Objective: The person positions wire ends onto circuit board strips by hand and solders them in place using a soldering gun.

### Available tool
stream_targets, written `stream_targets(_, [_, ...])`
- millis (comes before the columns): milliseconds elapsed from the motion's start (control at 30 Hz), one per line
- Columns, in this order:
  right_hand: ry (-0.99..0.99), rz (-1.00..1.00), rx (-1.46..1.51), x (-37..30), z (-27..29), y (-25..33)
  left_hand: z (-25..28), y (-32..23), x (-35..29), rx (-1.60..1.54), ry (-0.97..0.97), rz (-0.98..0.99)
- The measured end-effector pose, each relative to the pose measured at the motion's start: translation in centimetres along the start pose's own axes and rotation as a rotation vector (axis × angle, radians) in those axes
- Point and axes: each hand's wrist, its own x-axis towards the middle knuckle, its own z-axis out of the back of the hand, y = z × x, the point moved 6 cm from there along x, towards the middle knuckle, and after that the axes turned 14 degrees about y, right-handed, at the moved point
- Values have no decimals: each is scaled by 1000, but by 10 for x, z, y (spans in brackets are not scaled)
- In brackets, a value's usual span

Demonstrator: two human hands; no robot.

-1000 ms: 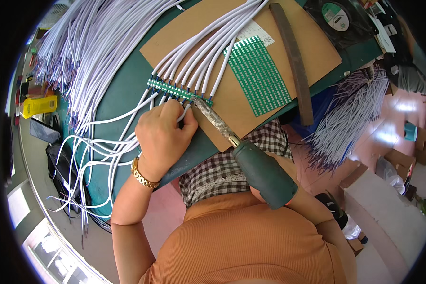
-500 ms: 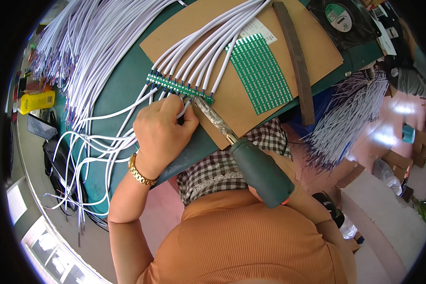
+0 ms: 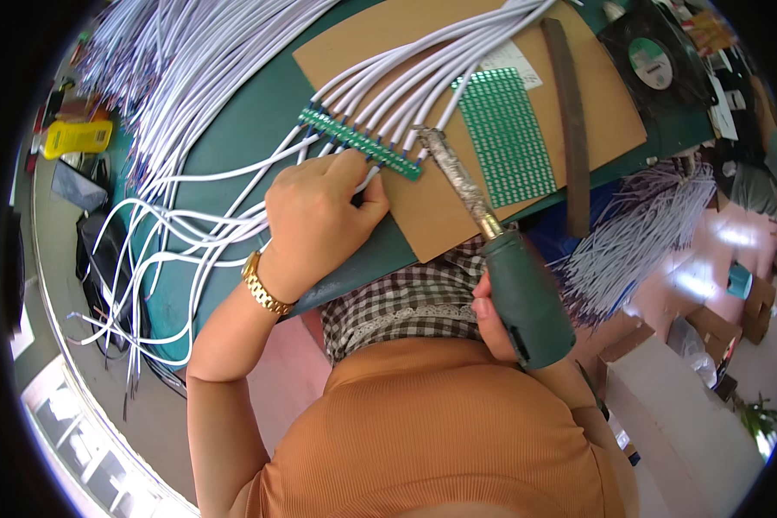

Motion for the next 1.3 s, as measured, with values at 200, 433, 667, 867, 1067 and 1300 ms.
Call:
stream_targets(200, [-228, -116, 340, -2, -4, 6, -1, 3, -4, -93, -67, -39])
stream_targets(433, [-389, 112, 474, -2, -18, -16, 0, 3, -18, -50, -28, -20])
stream_targets(667, [-531, 105, 486, 1, -17, -22, -4, -4, -24, -14, -20, -59])
stream_targets(867, [-657, 272, 400, 5, -14, -11, -6, -2, -31, 72, -35, -105])
stream_targets(1067, [-575, 174, 497, -2, -8, -25, 2, -16, -29, 139, 10, -143])
stream_targets(1300, [-431, 129, 517, -1, 7, -15, 37, -1, -26, -71, 116, 2])
